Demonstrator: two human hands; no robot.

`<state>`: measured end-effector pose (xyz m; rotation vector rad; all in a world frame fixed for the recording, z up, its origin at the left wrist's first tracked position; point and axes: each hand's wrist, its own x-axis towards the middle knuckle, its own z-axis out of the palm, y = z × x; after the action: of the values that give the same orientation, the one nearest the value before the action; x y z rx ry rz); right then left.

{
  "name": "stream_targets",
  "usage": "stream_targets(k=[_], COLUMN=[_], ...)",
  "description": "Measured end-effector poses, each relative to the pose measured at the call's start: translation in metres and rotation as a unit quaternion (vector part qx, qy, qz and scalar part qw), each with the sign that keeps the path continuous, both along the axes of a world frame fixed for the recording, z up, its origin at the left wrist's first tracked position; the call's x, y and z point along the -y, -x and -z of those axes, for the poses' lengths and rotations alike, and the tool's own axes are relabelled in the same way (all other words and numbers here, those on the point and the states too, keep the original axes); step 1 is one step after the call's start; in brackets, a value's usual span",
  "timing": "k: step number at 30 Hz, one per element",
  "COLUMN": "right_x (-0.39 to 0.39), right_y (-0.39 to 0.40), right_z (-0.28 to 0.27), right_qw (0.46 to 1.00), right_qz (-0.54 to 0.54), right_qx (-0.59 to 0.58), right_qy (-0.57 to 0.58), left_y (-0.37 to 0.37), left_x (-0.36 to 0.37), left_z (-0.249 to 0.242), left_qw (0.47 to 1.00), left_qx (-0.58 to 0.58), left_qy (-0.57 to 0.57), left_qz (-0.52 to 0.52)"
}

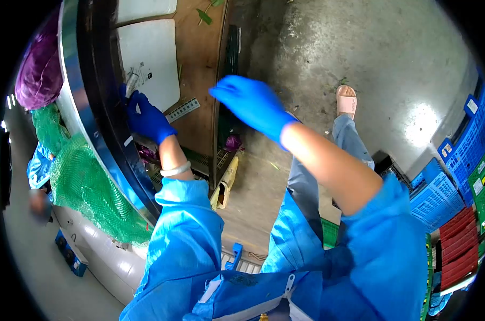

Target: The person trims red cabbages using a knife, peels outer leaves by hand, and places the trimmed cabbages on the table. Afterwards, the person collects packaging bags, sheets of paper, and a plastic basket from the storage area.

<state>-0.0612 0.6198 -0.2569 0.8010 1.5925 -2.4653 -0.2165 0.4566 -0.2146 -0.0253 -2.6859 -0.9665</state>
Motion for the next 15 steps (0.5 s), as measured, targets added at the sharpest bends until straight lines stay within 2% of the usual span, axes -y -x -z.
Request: stream_targets(k=[1,2,3,4,5,7,8,10,11,13,14,15], right_x=[0.001,-0.002,0.011,0.026,0.034,0.055,0.057,0.061,0.057,0.047,0.037,0.029], right_y=[0.032,0.061,0.088,0.105,0.119,0.139,0.144,0.155,0.160,0.171,0.178,0.187], right_z=[-0.015,-0.030,-0.027,-0.027,-0.038,-0.020,-0.015,-0.008,-0.009,-0.010,-0.013,-0.014], right_qw=[0.999,0.995,0.993,0.967,0.932,0.895,0.880,0.907,0.919,0.909,0.903,0.925], right_qz=[-0.024,-0.081,-0.087,-0.044,-0.046,0.024,0.043,0.077,0.094,0.141,0.164,0.157], right_qx=[-0.023,0.003,-0.010,-0.055,-0.032,0.033,0.068,0.060,0.055,0.015,-0.006,-0.037], right_qy=[0.016,0.057,0.084,0.247,0.358,0.444,0.469,0.410,0.379,0.392,0.396,0.343], left_y=[-0.011,-0.023,-0.030,-0.036,-0.038,-0.033,-0.029,-0.023,-0.021,-0.013,-0.003,0.006], left_x=[-0.009,-0.018,-0.022,-0.009,0.003,0.012,0.019,0.031,0.033,0.036,0.039,0.042], left_z=[-0.002,-0.002,-0.001,0.011,0.018,0.012,0.007,0.001,0.005,0.005,0.007,0.009], left_qw=[0.998,0.992,0.981,0.977,0.974,0.954,0.953,0.951,0.975,0.975,0.973,0.972], left_qx=[-0.038,-0.077,-0.116,-0.105,-0.096,-0.098,-0.097,-0.095,-0.075,-0.083,-0.085,-0.088], left_qy=[0.018,0.037,0.056,0.104,0.105,0.121,0.137,0.166,0.170,0.201,0.210,0.218], left_qz=[0.049,0.097,0.145,0.150,0.178,0.256,0.253,0.242,0.123,0.045,0.037,0.029])
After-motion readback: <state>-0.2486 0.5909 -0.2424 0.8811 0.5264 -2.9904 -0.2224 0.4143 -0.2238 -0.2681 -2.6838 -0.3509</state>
